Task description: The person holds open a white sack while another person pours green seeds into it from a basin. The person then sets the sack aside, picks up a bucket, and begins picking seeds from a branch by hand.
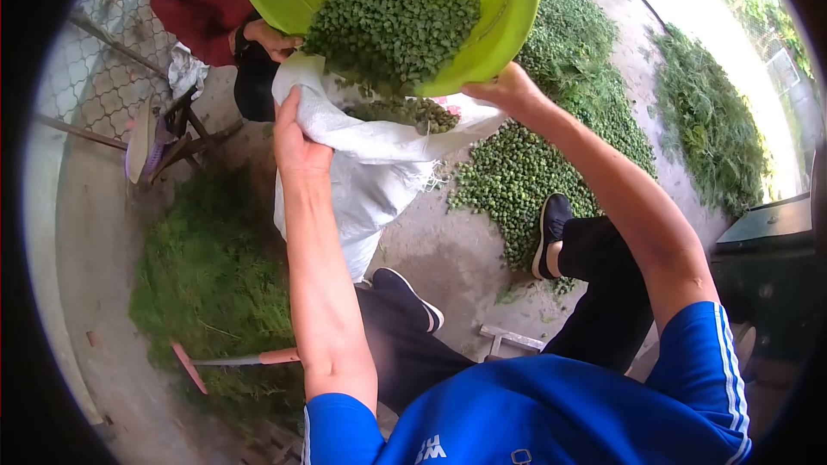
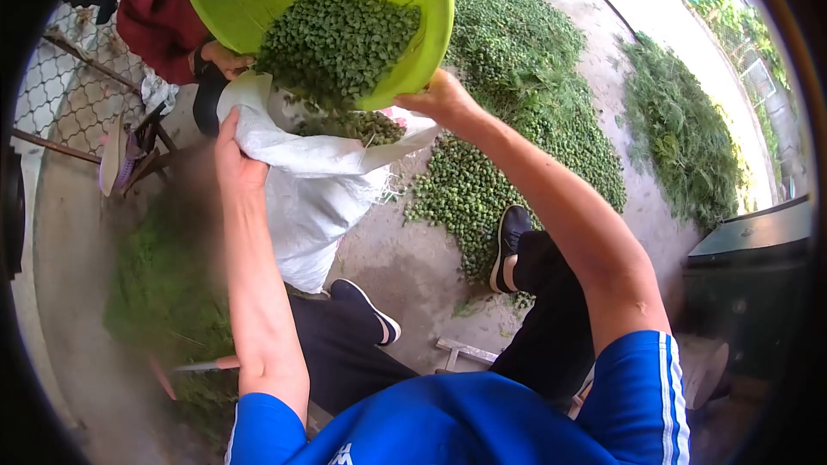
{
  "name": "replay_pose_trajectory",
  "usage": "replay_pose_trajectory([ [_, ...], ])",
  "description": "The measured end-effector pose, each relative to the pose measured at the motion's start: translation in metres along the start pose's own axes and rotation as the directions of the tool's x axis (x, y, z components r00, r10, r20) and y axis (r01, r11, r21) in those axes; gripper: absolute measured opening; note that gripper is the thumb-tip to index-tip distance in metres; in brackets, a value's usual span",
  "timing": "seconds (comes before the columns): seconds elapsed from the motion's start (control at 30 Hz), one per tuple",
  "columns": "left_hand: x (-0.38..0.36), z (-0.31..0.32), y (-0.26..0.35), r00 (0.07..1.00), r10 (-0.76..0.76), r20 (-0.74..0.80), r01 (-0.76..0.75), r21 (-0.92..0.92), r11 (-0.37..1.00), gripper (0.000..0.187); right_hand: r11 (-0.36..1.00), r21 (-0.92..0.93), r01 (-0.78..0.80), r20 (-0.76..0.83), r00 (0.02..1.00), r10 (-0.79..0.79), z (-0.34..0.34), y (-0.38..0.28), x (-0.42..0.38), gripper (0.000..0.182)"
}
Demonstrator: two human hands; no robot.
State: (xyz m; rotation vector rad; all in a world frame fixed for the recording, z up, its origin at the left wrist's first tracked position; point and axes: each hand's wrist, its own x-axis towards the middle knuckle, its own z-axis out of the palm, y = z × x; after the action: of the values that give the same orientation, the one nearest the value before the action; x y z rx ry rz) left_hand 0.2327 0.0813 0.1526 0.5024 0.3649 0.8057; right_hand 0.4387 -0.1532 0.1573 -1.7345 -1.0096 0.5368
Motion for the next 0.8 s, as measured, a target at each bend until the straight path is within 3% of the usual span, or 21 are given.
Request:
replay_pose_trajectory([
  [0.07, -0.002, 0.006, -0.002, 0.999, 0.023, -0.028, -0.022, 0.017, 1.000, 0.029, 0.999, -0.038, 0.026, 0.023, 0.999, -0.025, -0.009, -0.007, 0.001, 0.034],
  [0.13, -0.010, 0.012, -0.002, 0.999, 0.034, -0.030, -0.033, 0.017, 0.999, 0.029, 0.997, -0.030, -0.072, 0.184, 0.980, 0.077, -0.020, -0.010, 0.003, 0.037],
  [0.17, -0.013, 0.012, -0.001, 0.998, 0.047, -0.038, -0.046, 0.016, 0.999, 0.028, 0.988, -0.015, -0.153, 0.157, 0.976, 0.154, -0.023, -0.013, 0.005, 0.034],
  [0.2, -0.012, 0.009, 0.000, 0.998, 0.050, -0.040, -0.050, 0.015, 0.999, 0.028, 0.963, 0.116, -0.242, 0.118, 0.966, 0.228, -0.028, 0.002, 0.015, 0.032],
  [0.27, -0.009, 0.003, 0.001, 0.999, 0.042, -0.025, -0.042, -0.001, 0.999, 0.029, 0.745, 0.534, -0.399, 0.099, 0.905, 0.413, -0.035, 0.020, 0.025, 0.031],
  [0.37, -0.011, 0.005, 0.001, 0.999, 0.019, -0.034, -0.020, -0.020, 1.000, 0.029, 0.734, 0.593, -0.333, 0.031, 0.919, 0.392, -0.037, 0.018, 0.030, 0.025],
  [0.5, -0.019, 0.012, -0.002, 0.997, 0.044, -0.059, -0.045, -0.004, 0.999, 0.031, 0.810, 0.483, -0.332, 0.076, 0.938, 0.339, -0.049, 0.007, 0.019, 0.026],
  [0.57, -0.022, 0.016, -0.003, 0.997, 0.065, -0.031, -0.066, -0.015, 0.998, 0.033, 0.922, 0.266, -0.280, 0.078, 0.960, 0.269, -0.048, 0.007, 0.013, 0.028],
  [0.6, -0.023, 0.014, -0.002, 0.997, 0.066, -0.037, -0.066, -0.014, 0.998, 0.033, 0.921, 0.267, -0.285, 0.084, 0.959, 0.272, -0.048, 0.010, 0.013, 0.028],
  [0.67, -0.024, 0.013, 0.003, 0.998, 0.027, -0.053, -0.027, 0.004, 1.000, 0.036, 0.769, 0.528, -0.360, 0.141, 0.930, 0.339, -0.048, 0.014, 0.014, 0.032],
  [0.7, -0.023, 0.011, 0.003, 0.998, 0.028, -0.052, -0.028, 0.007, 1.000, 0.036, 0.774, 0.563, -0.291, 0.167, 0.957, 0.238, -0.052, 0.028, 0.020, 0.035],
  [0.73, -0.023, 0.010, 0.002, 0.998, 0.048, -0.041, -0.048, 0.016, 0.999, 0.033, 0.773, 0.564, -0.290, 0.168, 0.957, 0.236, -0.051, 0.025, 0.020, 0.035],
  [0.8, -0.023, 0.008, 0.001, 0.997, 0.067, -0.026, -0.067, 0.022, 0.998, 0.033, 0.900, 0.360, -0.246, 0.231, 0.958, 0.170, -0.052, 0.018, 0.018, 0.036],
])
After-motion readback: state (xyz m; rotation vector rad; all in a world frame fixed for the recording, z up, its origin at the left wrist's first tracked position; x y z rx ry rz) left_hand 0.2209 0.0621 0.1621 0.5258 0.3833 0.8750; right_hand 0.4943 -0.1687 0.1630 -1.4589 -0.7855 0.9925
